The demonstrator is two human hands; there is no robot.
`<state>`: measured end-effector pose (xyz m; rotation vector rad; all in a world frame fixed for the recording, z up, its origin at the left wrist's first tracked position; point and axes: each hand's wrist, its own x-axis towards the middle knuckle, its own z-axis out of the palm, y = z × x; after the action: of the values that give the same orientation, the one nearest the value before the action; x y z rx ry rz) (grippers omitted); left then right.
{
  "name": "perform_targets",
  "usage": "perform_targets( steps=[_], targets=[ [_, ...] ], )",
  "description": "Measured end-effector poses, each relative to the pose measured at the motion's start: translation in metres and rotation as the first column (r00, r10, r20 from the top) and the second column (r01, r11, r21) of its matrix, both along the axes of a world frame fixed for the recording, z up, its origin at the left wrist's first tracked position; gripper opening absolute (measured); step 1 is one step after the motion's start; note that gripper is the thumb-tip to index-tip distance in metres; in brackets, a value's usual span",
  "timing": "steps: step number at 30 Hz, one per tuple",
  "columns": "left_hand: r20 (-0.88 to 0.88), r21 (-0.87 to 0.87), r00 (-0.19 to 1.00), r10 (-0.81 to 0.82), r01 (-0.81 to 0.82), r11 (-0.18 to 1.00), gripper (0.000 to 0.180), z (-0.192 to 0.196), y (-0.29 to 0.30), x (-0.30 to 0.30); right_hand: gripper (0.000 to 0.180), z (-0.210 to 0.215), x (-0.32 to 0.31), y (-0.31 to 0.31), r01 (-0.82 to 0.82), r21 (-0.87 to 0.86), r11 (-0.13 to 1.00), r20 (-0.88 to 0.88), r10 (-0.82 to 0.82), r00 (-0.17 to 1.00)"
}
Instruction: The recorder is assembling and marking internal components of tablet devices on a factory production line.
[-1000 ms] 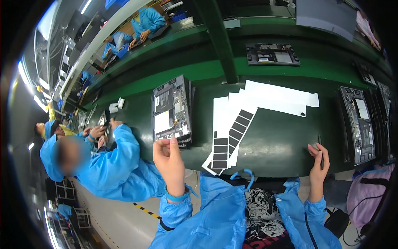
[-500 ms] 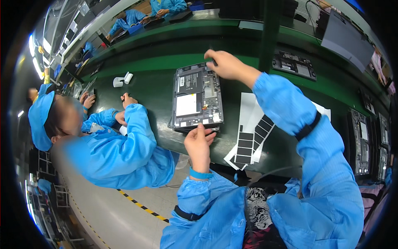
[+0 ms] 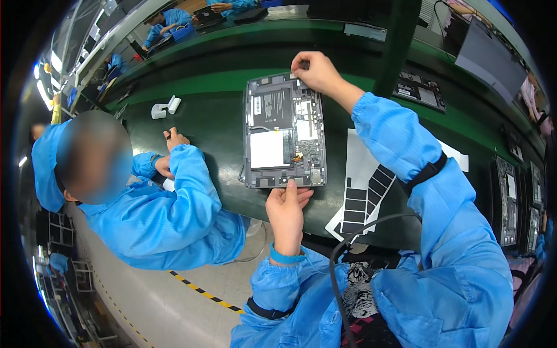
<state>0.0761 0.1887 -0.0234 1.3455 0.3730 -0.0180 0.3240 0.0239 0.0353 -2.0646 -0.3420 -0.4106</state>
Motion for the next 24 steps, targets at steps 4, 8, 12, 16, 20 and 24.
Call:
perform_targets(
  steps=[4, 8, 12, 16, 20, 24],
  targets=[
    [0.23, 0.062, 0.969, 0.085, -0.102, 0.993, 0.024, -0.004, 0.004, -0.012, 0.008, 0.043, -0.039, -0.027, -0.07, 0.14, 0.988, 0.073, 0.06, 0.996],
    [0.266, 0.008, 0.961, 0.08, -0.085, 0.996, 0.019, 0.014, -0.008, -0.027, 0.009, 0.065, -0.102, -0.048, 0.054, 0.213, 0.976, 0.17, -0.092, 0.981],
    [0.454, -0.357, 0.874, 0.175, -0.001, 0.934, 0.041, 0.017, -0.018, -0.051, 0.007, 0.051, -0.177, -0.082, 0.063, 0.469, 0.881, 0.187, -0.168, 0.968],
    [0.702, -0.474, 0.697, 0.142, 0.309, 0.824, 0.078, 0.026, -0.041, -0.079, 0.008, 0.03, -0.251, -0.092, 0.169, 0.788, 0.592, -0.005, -0.268, 0.963],
    [0.784, 0.071, 0.559, -0.271, 0.352, 0.933, 0.075, 0.015, -0.082, -0.094, 0.01, 0.0, -0.319, -0.095, 0.298, 0.857, 0.419, -0.082, -0.46, 0.884],
    [0.57, -0.326, 0.802, -0.179, 0.42, 0.847, 0.057, 0.019, -0.139, -0.118, 0.017, -0.014, -0.373, -0.085, 0.314, 0.894, 0.318, -0.125, -0.497, 0.859]
  ],
)
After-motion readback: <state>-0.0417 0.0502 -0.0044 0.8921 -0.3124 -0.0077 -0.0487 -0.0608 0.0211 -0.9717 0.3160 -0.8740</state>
